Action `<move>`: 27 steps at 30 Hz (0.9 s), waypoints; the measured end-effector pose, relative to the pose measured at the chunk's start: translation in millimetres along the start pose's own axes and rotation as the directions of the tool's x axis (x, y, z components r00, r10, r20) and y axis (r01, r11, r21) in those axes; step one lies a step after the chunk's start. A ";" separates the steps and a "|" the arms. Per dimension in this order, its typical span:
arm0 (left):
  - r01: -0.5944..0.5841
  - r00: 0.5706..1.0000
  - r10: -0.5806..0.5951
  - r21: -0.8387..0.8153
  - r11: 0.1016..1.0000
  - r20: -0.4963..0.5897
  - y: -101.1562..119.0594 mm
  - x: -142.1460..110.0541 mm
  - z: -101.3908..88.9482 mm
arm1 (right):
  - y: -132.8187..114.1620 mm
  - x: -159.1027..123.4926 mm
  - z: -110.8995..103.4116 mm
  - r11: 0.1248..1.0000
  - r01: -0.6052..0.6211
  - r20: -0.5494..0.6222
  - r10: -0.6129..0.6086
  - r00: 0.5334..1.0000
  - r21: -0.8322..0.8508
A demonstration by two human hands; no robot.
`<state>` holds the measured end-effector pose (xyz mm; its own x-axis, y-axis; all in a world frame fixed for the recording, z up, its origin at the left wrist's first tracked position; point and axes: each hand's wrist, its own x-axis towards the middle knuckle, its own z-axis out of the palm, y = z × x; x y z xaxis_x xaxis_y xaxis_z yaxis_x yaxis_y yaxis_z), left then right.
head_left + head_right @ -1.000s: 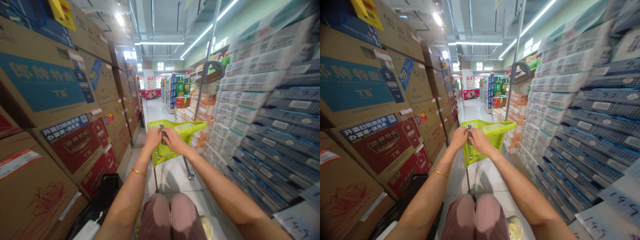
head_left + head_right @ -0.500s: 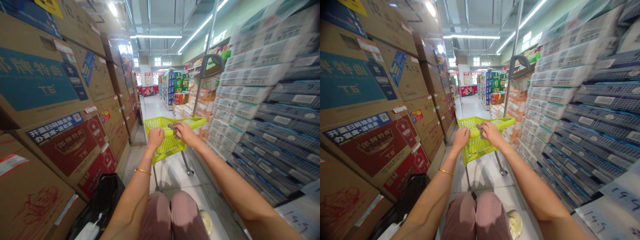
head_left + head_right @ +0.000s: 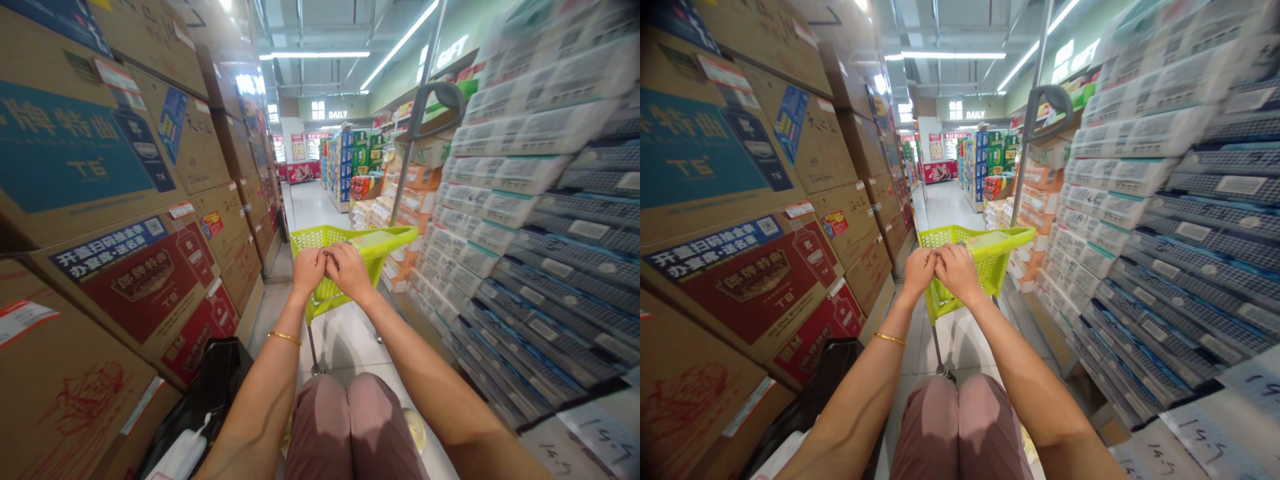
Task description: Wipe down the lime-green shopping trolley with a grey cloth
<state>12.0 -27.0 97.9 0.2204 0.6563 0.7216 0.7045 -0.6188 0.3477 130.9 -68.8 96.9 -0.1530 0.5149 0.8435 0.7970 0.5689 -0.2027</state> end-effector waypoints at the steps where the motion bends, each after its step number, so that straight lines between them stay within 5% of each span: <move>1: 0.001 1.000 -0.001 -0.003 1.000 -0.005 -2.1 -0.5 -2.1 | 2.6 -0.2 -1.3 1.000 0.029 0.018 -0.029 0.999 -0.003; 5: 0.004 1.000 -0.005 -0.026 1.000 -0.026 -8.7 -2.2 -10.0 | 23.9 0.4 -14.4 0.997 0.082 0.051 -0.081 0.995 -0.016; 10: 0.003 1.000 -0.004 -0.034 0.999 -0.025 -9.3 -2.5 -12.6 | 41.1 -0.1 -23.4 1.000 -0.026 -0.054 0.026 0.998 -0.009; 21: 0.007 0.999 -0.009 -0.054 0.999 -0.041 -7.2 -5.0 -7.8 | -14.8 -1.4 15.5 0.998 -0.060 -0.101 0.062 0.993 0.017; 27: -0.050 0.997 0.049 -0.022 0.999 -0.056 -10.7 -5.7 -7.7 | 11.3 -5.8 4.3 0.999 0.037 -0.085 -0.040 0.996 -0.039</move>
<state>-2.0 -27.4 94.6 0.2163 0.6001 0.7701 0.6778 -0.6601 0.3240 138.2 -62.7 87.6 -0.1344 0.4354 0.8901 0.8131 0.5619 -0.1521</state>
